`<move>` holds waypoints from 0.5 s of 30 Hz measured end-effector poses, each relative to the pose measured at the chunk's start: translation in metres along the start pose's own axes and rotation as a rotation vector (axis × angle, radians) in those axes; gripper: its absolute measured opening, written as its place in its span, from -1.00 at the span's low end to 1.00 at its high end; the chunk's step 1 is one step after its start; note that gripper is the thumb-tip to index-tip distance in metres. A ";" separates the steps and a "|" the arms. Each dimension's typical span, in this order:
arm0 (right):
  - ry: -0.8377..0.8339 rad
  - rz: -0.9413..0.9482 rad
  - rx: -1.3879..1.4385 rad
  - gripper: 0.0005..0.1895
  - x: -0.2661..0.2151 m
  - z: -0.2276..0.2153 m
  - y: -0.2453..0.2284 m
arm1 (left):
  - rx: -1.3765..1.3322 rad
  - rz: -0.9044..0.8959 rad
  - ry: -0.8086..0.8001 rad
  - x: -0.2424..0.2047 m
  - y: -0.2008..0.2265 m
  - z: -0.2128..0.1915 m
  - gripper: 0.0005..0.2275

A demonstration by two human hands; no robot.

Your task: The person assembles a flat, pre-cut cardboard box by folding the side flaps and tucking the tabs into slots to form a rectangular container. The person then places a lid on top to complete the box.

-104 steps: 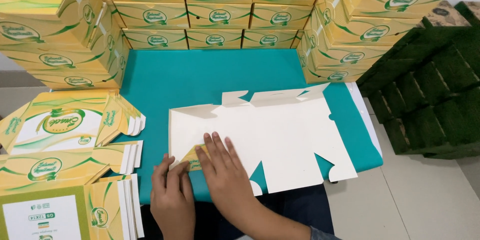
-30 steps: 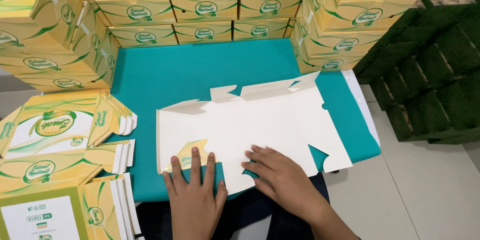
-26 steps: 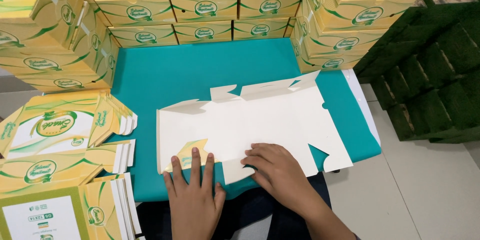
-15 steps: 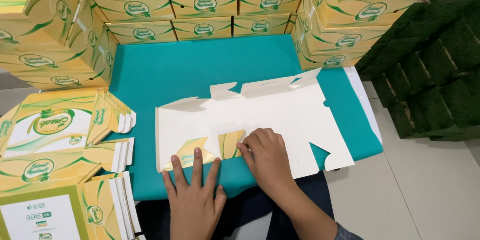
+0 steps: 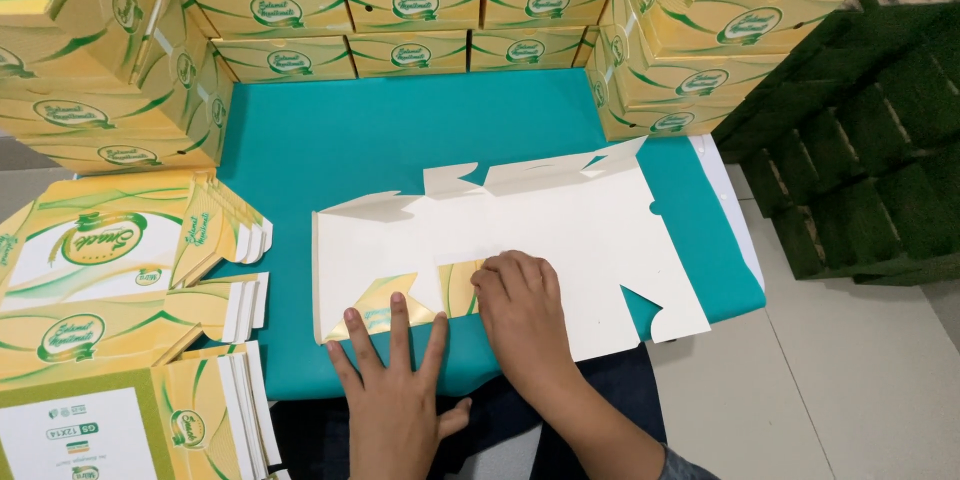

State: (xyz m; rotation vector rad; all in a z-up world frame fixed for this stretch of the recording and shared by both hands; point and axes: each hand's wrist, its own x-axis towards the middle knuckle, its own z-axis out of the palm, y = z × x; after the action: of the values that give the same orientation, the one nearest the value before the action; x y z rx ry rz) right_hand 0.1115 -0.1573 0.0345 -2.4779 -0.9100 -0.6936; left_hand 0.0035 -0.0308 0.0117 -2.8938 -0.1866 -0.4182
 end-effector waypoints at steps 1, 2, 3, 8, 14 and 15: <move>-0.026 -0.050 0.016 -0.90 -0.002 -0.003 -0.002 | -0.006 0.002 0.019 -0.002 0.000 0.003 0.12; -0.047 -0.102 0.032 -0.83 -0.002 -0.005 -0.004 | -0.009 0.004 0.043 -0.002 0.000 0.006 0.18; -0.038 -0.107 0.030 -0.83 -0.004 -0.007 -0.005 | -0.006 0.001 0.053 0.000 -0.001 0.007 0.18; -0.288 -0.245 0.156 -0.53 -0.029 0.002 -0.007 | 0.058 -0.011 0.089 -0.002 0.003 0.012 0.27; -0.397 -0.298 -0.011 -0.38 -0.030 -0.017 -0.004 | -0.010 -0.064 0.095 0.000 0.009 0.012 -0.09; -0.393 -0.296 -0.011 -0.38 -0.030 -0.023 -0.002 | -0.007 -0.061 0.097 0.000 0.009 0.011 -0.09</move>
State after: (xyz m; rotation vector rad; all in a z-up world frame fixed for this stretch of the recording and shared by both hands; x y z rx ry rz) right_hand 0.0830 -0.1822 0.0355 -2.5616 -1.4396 -0.2974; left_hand 0.0081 -0.0369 -0.0002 -2.8724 -0.2588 -0.5697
